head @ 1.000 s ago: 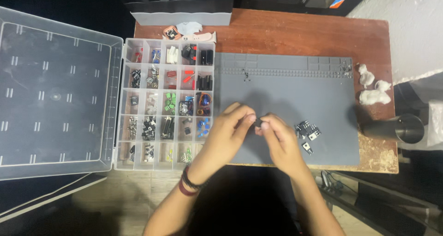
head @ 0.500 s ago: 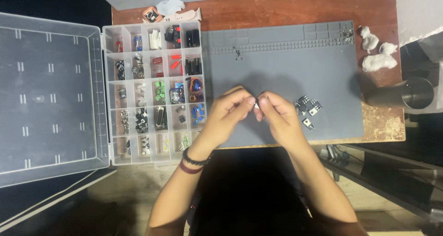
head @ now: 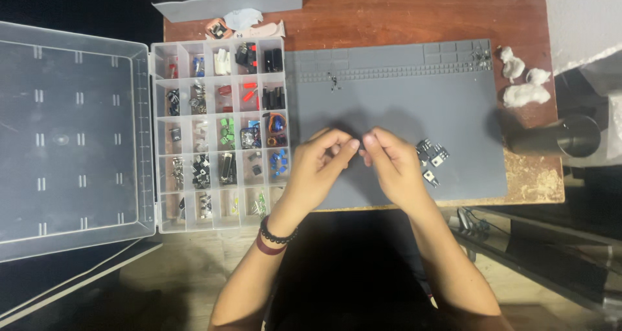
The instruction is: The person assembles small electronic components on a gray mat, picking parts from a compartmentalized plastic box and connecting them by hand. The person repeatedly picks up small black and silver pieces, aligns them, and places them on the mat.
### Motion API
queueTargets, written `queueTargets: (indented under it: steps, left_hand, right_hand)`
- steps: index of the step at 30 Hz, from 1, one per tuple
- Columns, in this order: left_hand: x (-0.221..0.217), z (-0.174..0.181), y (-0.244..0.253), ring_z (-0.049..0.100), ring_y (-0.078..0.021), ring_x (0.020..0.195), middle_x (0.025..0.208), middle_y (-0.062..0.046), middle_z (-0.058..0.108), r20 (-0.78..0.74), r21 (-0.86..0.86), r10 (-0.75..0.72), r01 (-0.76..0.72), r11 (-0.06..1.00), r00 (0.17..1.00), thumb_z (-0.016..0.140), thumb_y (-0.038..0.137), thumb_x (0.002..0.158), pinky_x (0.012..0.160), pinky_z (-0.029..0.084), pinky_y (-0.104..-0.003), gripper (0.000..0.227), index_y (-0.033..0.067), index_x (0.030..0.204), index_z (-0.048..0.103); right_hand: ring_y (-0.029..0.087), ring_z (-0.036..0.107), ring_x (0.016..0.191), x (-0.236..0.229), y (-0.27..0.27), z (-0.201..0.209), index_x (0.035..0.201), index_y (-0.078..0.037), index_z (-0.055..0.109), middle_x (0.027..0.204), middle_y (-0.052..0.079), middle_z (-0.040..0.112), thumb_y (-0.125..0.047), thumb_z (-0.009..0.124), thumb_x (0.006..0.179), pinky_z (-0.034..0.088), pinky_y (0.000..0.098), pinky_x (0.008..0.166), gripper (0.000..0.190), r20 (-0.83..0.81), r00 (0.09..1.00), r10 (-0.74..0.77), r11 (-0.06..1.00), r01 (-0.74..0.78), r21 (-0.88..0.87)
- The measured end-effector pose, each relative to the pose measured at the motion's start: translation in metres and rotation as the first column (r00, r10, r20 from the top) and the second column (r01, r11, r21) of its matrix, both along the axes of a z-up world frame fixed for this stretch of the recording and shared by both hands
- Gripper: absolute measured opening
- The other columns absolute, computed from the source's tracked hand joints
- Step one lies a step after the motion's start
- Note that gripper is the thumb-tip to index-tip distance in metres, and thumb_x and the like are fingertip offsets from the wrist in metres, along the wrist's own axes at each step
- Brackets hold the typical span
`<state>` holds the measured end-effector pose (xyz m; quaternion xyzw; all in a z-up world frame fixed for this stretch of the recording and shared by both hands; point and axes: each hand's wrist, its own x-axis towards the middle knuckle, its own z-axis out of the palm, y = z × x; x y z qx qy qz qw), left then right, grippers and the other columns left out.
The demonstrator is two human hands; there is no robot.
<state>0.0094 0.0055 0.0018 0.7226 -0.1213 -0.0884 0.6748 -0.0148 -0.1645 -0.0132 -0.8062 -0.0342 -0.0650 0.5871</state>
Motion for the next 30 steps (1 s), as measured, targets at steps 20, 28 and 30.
queueTargets:
  steps: [20,28,30]
  left_hand:
    - [-0.001,0.001,0.001,0.071,-0.0269,0.089,0.092,-0.007,0.072,0.481,0.234,0.098,-0.235,0.943,0.871,0.068,0.015,0.099,0.077,0.054,-0.036,0.010,0.0099,0.102,0.076]
    - [-0.002,-0.003,0.000,0.069,-0.0207,0.089,0.087,-0.008,0.073,0.045,0.014,0.157,-0.158,0.987,0.987,0.072,0.013,0.096,0.079,0.053,-0.033,0.012,0.0100,0.106,0.077]
    - [0.000,-0.002,-0.001,0.072,-0.0212,0.085,0.081,-0.007,0.074,0.057,0.085,0.185,-0.189,0.978,0.981,0.077,0.017,0.093,0.076,0.056,-0.031,0.009,0.0101,0.099,0.078]
  right_hand:
    - [0.011,0.052,0.061,0.000,0.008,-0.020,0.086,-0.007,0.068,0.063,0.001,0.056,-0.031,0.049,0.112,0.041,0.0238,0.059,0.041,-0.332,0.943,0.005,0.924,0.123,0.362]
    - [0.015,0.060,0.071,-0.001,0.010,-0.010,0.097,-0.005,0.069,0.074,0.007,0.064,-0.017,0.056,0.107,0.046,0.0274,0.070,0.021,-0.246,0.969,0.011,0.934,0.078,0.347]
    - [0.016,0.061,0.070,-0.002,0.008,-0.002,0.097,-0.004,0.072,0.072,0.009,0.066,-0.015,0.059,0.106,0.051,0.0305,0.073,0.020,-0.173,0.984,-0.041,0.983,0.070,0.168]
